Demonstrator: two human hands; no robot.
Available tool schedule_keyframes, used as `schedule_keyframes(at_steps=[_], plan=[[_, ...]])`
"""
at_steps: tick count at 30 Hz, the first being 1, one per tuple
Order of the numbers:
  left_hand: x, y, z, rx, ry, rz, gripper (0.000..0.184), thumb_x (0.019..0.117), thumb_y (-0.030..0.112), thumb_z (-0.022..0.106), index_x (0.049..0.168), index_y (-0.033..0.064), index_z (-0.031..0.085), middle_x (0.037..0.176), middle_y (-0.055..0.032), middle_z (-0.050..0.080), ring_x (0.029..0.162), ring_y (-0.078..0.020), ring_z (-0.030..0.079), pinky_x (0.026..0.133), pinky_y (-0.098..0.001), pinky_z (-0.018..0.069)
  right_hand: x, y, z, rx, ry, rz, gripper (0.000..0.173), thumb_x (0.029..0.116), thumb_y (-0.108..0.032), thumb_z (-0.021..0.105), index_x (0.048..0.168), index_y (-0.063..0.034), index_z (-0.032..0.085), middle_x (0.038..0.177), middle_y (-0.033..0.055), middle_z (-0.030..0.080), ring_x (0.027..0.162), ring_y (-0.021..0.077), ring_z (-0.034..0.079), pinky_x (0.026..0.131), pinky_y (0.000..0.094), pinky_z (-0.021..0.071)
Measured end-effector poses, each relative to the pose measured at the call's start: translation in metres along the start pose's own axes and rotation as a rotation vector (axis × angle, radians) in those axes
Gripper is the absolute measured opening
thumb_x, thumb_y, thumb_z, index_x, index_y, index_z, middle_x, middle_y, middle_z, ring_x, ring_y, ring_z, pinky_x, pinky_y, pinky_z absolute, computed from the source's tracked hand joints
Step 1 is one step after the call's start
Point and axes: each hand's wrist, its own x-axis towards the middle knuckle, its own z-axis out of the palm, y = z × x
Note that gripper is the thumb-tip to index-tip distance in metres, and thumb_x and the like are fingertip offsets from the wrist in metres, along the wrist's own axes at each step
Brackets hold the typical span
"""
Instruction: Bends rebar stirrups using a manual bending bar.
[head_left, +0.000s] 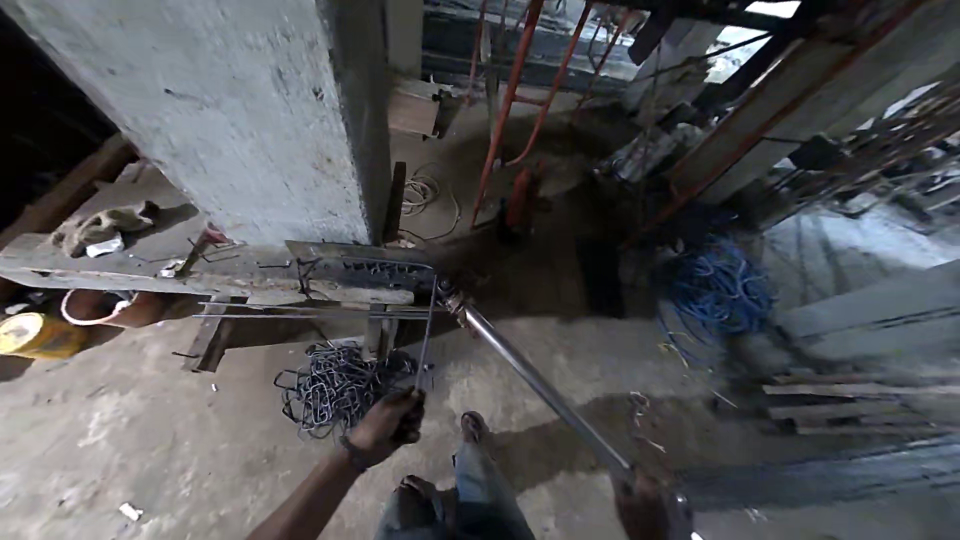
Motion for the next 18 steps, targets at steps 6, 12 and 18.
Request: schedule_keyframes(at_steps=[6,12,18], plan=[[0.002,0.009,0.011,0.125,-0.090,-0.100,0.022,0.1106,0.026,0.041,0.115,0.0119,0.056,0.082,0.0015,0.058,0.067,-0.0113,0.058,0.066,-0.0306,0.0555,0.061,0.011,-0.027,-0.151,-0.206,-0.082,0.043,0.0957,-0.034,0.069,0.122,0.0002,0.069,0.118,0.0282,0.070,0.118,0.0486,0.063,0.102,0.0686,0.0441],[0.001,-0.004,0.019,0.186,0.039,-0.082,0.026,0.1082,0.030,0.046,0.118,0.0100,0.059,0.087,-0.0012,0.061,0.073,-0.0144,0.062,0.071,-0.0348,0.0579,0.275,-0.009,-0.039,-0.309,-0.688,-0.206,0.071,0.0815,-0.030,0.088,0.136,0.0045,0.059,0.136,0.0313,0.059,0.131,0.0471,0.054,0.112,0.0635,0.0403],[-0.004,0.014,0.017,0.298,-0.061,-0.055,0.027,0.1069,0.031,0.050,0.116,0.0093,0.062,0.088,-0.0031,0.066,0.079,-0.0165,0.066,0.077,-0.0376,0.0587,0.334,-0.197,-0.103,-0.170,-0.053,-0.399,0.052,0.0994,-0.008,0.061,0.149,0.0043,0.048,0.151,0.0407,0.040,0.142,0.0610,0.036,0.112,0.0768,0.0294]])
